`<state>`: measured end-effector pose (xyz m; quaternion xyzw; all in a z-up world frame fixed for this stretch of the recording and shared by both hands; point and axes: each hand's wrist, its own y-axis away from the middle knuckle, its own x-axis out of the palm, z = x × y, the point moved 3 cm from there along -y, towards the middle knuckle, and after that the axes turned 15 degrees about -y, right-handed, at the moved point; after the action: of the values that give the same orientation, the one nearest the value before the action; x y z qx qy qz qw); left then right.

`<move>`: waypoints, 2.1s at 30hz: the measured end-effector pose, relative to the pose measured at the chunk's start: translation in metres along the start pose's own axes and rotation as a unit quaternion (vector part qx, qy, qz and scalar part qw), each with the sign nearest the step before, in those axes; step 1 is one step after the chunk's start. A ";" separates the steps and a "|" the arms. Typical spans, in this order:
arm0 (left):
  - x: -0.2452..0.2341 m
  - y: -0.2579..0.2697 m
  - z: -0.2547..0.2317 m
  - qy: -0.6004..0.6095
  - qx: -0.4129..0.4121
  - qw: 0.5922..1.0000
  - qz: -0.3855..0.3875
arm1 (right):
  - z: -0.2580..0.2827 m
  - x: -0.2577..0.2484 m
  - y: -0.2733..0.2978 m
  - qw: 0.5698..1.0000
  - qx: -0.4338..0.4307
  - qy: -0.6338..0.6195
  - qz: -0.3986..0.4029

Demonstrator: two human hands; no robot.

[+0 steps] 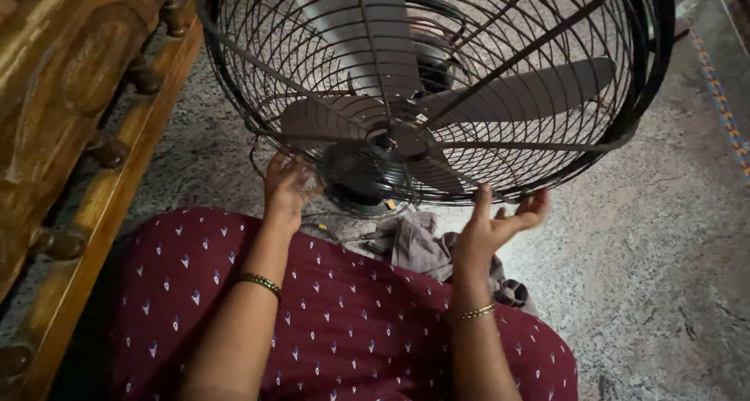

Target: The person sits on the floor and adjusts the front grill of a standing fan, repeatedly aligning and securing it. They use a screwdriver to tighten a screw on the grill, then continue to reposition and check the alignment of the grill throughout the clip.

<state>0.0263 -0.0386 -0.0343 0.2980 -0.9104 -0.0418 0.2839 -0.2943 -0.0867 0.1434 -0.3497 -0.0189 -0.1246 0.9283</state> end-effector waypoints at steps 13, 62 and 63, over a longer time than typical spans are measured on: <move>0.000 0.006 -0.004 0.036 0.004 0.999 0.030 | -0.007 0.003 0.005 0.993 0.099 -0.045 -0.047; 0.022 0.048 -0.222 -0.321 0.531 0.747 -0.238 | -0.024 -0.014 -0.009 0.979 0.104 -0.150 -0.088; 0.030 0.045 -0.244 -0.335 0.559 0.719 -0.241 | -0.024 -0.012 -0.011 0.978 0.107 -0.158 -0.090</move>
<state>0.1152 0.0041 0.1953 0.5780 -0.7014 0.3110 -0.2781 -0.3101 -0.1078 0.1311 -0.2610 -0.2101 -0.1477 0.9306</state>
